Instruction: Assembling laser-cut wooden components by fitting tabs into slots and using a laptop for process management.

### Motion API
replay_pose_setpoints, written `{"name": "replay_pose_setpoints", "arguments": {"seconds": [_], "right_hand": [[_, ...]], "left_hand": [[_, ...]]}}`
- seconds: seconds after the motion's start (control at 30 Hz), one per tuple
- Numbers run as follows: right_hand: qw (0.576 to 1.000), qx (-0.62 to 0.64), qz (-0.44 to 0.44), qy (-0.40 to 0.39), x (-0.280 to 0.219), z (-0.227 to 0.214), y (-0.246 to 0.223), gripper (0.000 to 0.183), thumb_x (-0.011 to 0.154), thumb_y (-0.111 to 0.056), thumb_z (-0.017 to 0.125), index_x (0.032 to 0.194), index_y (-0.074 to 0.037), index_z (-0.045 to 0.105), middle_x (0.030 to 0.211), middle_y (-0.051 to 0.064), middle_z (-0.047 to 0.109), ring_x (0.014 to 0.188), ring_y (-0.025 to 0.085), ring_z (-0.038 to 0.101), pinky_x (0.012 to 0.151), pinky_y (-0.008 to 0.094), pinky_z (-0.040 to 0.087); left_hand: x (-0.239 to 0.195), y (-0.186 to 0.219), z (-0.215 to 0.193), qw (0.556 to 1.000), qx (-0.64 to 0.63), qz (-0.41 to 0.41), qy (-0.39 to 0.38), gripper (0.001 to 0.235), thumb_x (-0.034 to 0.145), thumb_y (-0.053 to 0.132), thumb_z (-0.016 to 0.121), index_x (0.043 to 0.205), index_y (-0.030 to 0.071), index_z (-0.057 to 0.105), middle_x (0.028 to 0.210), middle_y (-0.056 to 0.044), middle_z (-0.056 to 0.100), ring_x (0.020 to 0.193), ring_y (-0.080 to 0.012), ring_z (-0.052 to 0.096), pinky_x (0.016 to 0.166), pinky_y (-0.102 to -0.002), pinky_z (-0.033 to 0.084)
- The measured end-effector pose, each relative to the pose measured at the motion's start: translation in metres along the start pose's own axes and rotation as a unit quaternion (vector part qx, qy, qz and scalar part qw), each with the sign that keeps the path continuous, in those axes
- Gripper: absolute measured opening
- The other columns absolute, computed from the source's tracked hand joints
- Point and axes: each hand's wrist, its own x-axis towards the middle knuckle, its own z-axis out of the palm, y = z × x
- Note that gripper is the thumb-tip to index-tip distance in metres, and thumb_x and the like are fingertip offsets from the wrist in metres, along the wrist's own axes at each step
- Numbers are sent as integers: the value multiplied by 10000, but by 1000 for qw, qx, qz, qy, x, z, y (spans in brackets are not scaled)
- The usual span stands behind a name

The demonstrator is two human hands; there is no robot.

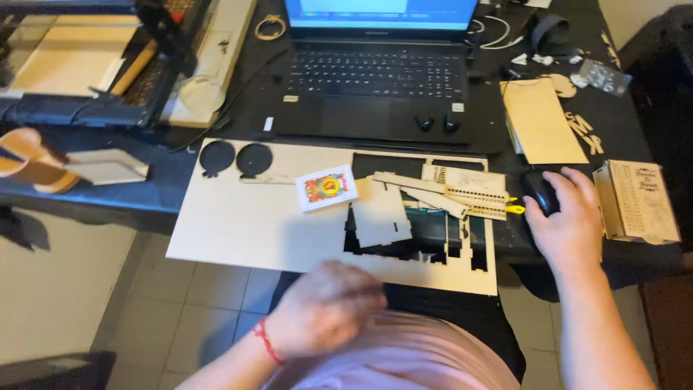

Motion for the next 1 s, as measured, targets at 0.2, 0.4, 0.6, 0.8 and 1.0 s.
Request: {"name": "replay_pose_setpoints", "arguments": {"seconds": [0.2,0.4,0.6,0.8,1.0], "right_hand": [[998,-27,-11,-52,5,-4,-5,521,884,-223,650,1370,-38,620,1385,149,536,1224,342,521,1007,490,427],[998,-49,-7,-46,4,-10,-10,517,900,-214,606,1374,-7,609,1358,173,550,1224,371,502,987,512,430],[999,-31,11,-22,6,-5,-8,447,875,-175,653,1287,-21,572,1279,220,554,1151,418,524,912,543,456],[996,-27,44,-68,6,-22,-26,466,899,-212,629,1331,-45,569,1344,163,502,1192,363,522,970,514,451],[995,-30,58,-77,7,-23,-28,486,876,-225,645,1319,-48,552,1324,174,522,1190,359,534,975,507,459]], "left_hand": [[-69,1,32,998,-2,-63,-21,185,971,188,535,1030,114,694,1056,-65,723,894,-252,702,774,-402,535],[-79,23,13,995,39,-84,26,169,985,176,565,1007,113,719,1008,-38,732,812,-221,703,718,-353,533],[-90,16,29,990,-25,-140,18,178,965,153,563,989,75,721,997,-45,749,908,-222,729,807,-347,579],[-127,-35,73,941,-60,-333,16,188,889,178,630,978,147,793,1033,-16,784,974,-163,740,894,-279,556],[-128,-55,99,918,-21,-389,-70,239,881,270,629,1061,205,771,1127,-3,747,1053,-199,679,941,-338,516]]}}
